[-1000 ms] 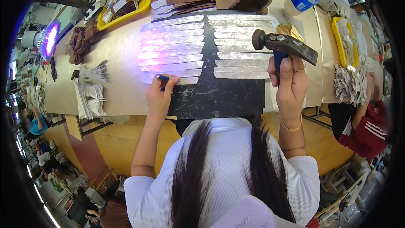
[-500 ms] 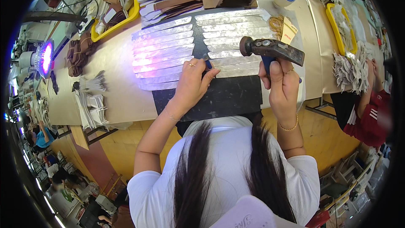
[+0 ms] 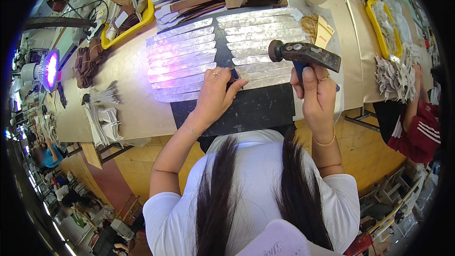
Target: The person uses a hammer and a small metal tool to mark or indent a stack of white rectangular strips on a black mat. They then use a pencil and a small ruler to mark measurements on the strips. Finally, they gather the strips into a bundle and secure them with a rubber band.
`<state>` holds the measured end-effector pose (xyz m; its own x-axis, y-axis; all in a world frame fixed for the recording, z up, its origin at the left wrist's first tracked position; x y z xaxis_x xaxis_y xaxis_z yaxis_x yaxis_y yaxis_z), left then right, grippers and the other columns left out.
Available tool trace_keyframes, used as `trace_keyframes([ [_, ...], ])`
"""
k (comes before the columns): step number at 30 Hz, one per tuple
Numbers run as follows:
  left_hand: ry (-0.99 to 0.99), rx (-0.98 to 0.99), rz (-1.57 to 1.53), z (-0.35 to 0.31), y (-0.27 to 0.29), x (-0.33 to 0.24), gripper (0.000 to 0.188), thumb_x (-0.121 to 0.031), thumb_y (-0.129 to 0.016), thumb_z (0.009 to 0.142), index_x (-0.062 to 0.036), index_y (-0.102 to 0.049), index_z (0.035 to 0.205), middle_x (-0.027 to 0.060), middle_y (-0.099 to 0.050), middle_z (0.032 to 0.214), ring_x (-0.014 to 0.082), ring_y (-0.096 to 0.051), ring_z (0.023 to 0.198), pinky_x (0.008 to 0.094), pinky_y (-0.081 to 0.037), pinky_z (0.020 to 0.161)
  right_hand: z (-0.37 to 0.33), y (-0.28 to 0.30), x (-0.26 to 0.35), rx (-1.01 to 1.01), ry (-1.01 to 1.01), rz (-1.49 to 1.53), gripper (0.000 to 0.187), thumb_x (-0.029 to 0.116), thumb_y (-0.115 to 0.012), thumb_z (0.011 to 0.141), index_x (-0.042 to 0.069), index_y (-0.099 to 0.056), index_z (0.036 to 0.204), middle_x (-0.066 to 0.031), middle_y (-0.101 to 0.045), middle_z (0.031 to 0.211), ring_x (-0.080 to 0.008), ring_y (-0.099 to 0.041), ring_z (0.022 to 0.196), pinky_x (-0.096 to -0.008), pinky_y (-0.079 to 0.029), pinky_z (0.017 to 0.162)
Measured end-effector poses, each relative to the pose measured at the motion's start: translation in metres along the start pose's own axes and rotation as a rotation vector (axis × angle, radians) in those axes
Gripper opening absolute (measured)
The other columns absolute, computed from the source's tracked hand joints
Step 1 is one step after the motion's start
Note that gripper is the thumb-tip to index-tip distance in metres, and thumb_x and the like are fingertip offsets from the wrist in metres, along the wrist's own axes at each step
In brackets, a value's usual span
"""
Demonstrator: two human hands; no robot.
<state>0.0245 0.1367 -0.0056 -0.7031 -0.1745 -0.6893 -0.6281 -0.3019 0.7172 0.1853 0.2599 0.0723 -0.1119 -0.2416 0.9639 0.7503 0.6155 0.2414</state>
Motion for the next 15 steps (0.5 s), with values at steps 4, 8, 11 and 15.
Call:
trace_keyframes([
  [4, 0.169, 0.01, -0.3, -0.001, -0.003, -0.002, 0.023, -0.021, -0.074, 0.091, -0.0008, -0.065, 0.096, 0.0136, -0.062, 0.079, 0.0299, -0.057, 0.069, 0.0384, -0.046, 0.066, -0.001, 0.002, -0.003, -0.001, -0.021, 0.032, 0.025, 0.016, -0.047, 0.108, -0.003, -0.06, 0.115, -0.0047, -0.059, 0.078, -0.0092, -0.049, 0.062, -0.0237, -0.041, 0.055],
  [8, 0.178, -0.053, -0.34, -0.004, -0.008, -0.005, 0.019, -0.017, -0.074, 0.091, -0.003, -0.067, 0.1, 0.0119, -0.065, 0.077, 0.0275, -0.058, 0.062, 0.0349, -0.047, 0.061, -0.002, -0.001, -0.002, 0.003, 0.0, -0.011, 0.031, 0.024, -0.042, 0.111, -0.002, -0.057, 0.116, -0.0017, -0.055, 0.077, -0.0052, -0.041, 0.06, -0.0204, -0.034, 0.053],
  [11, 0.16, -0.058, -0.284, -0.005, -0.01, -0.005, 0.017, -0.017, -0.073, 0.091, -0.0028, -0.067, 0.098, 0.013, -0.066, 0.078, 0.029, -0.059, 0.064, 0.036, -0.048, 0.063, -0.003, 0.0, -0.003, 0.008, -0.006, -0.024, 0.031, 0.024, -0.042, 0.111, -0.002, -0.058, 0.117, -0.0015, -0.054, 0.076, -0.0053, -0.041, 0.06, -0.0205, -0.034, 0.053],
  [15, 0.1, -0.08, -0.259, -0.009, -0.012, -0.01, 0.016, -0.016, -0.073, 0.091, -0.0027, -0.067, 0.097, 0.0146, -0.067, 0.081, 0.0315, -0.062, 0.067, 0.0383, -0.049, 0.064, -0.006, 0.001, -0.004, 0.013, -0.008, -0.024, 0.031, 0.024, -0.042, 0.111, -0.002, -0.058, 0.118, -0.0015, -0.054, 0.076, -0.0053, -0.041, 0.06, -0.0208, -0.035, 0.053],
])
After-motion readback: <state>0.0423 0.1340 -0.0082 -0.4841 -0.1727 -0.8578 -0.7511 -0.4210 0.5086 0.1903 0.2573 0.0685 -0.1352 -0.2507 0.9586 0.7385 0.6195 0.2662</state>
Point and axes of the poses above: each hand's wrist, its own z-axis towards the middle knuckle, its own y-axis out of the back of the hand, x = y × z, the point moved 8 cm from there along z, towards the middle knuckle
